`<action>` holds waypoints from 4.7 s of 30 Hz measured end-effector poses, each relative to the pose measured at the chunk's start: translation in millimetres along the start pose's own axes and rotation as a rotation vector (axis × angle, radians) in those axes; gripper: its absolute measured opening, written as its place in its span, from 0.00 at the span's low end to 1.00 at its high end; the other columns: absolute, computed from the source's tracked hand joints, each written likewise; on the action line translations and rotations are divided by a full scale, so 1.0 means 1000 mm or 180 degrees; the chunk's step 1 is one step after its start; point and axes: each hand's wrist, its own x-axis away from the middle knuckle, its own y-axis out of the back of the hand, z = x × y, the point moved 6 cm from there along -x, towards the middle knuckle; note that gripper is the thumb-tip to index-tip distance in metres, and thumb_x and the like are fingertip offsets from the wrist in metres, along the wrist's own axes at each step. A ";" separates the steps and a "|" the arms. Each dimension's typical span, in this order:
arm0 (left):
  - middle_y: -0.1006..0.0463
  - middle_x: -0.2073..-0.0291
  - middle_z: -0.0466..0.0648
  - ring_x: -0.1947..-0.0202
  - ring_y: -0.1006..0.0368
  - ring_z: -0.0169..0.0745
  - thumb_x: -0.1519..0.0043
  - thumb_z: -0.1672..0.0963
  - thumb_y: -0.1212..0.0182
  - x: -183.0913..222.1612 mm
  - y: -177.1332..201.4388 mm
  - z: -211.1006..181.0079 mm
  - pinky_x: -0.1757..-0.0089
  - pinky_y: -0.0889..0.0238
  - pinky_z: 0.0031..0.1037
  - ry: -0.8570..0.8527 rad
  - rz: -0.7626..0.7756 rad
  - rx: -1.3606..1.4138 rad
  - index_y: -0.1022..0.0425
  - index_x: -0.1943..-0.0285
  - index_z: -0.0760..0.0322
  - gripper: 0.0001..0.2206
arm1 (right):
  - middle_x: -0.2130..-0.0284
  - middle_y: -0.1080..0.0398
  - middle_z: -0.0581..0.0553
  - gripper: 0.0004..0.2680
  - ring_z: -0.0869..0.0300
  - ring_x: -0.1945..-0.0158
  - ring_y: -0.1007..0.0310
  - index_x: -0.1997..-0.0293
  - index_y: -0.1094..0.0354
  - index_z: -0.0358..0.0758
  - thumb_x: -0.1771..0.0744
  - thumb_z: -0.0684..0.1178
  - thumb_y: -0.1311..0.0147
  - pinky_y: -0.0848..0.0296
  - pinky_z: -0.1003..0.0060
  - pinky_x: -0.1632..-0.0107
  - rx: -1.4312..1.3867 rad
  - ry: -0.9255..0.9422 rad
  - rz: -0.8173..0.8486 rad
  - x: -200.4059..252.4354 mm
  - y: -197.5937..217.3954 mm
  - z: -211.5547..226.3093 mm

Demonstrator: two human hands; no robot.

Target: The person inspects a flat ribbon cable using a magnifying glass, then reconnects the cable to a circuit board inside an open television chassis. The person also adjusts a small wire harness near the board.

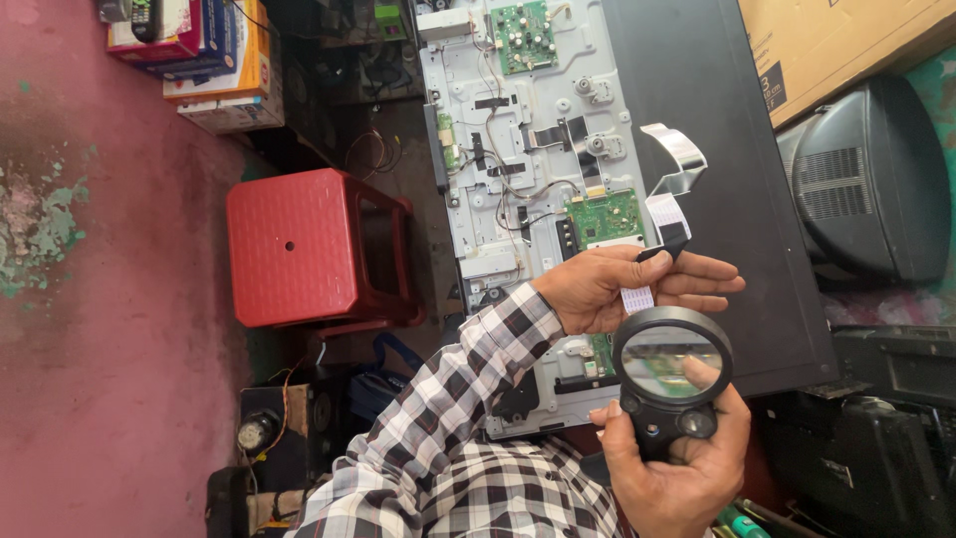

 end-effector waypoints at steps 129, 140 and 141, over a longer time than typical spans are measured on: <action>0.18 0.60 0.50 0.71 0.25 0.24 0.35 0.60 0.35 0.072 -0.001 0.034 0.73 0.36 0.13 -0.0542 -0.2302 -0.0190 0.24 0.44 0.71 0.12 | 0.73 0.24 0.32 0.18 0.55 0.76 0.19 0.49 0.42 0.24 0.41 0.31 0.40 0.16 0.63 0.73 0.0295 -0.1349 0.0276 -0.030 -0.013 -0.016; 0.18 0.56 0.53 0.62 0.19 0.35 0.34 0.60 0.38 0.071 -0.002 0.033 0.63 0.25 0.22 -0.0557 -0.2235 -0.0093 0.25 0.42 0.72 0.13 | 0.73 0.24 0.30 0.17 0.54 0.75 0.19 0.52 0.42 0.24 0.41 0.30 0.40 0.16 0.62 0.72 0.0389 -0.1407 0.0261 -0.030 -0.012 -0.012; 0.18 0.55 0.53 0.61 0.19 0.37 0.33 0.60 0.39 0.072 -0.002 0.034 0.61 0.24 0.24 -0.0550 -0.2221 -0.0090 0.25 0.41 0.72 0.12 | 0.73 0.24 0.30 0.17 0.54 0.76 0.19 0.52 0.42 0.24 0.41 0.30 0.40 0.16 0.62 0.72 0.0444 -0.1437 0.0269 -0.030 -0.012 -0.012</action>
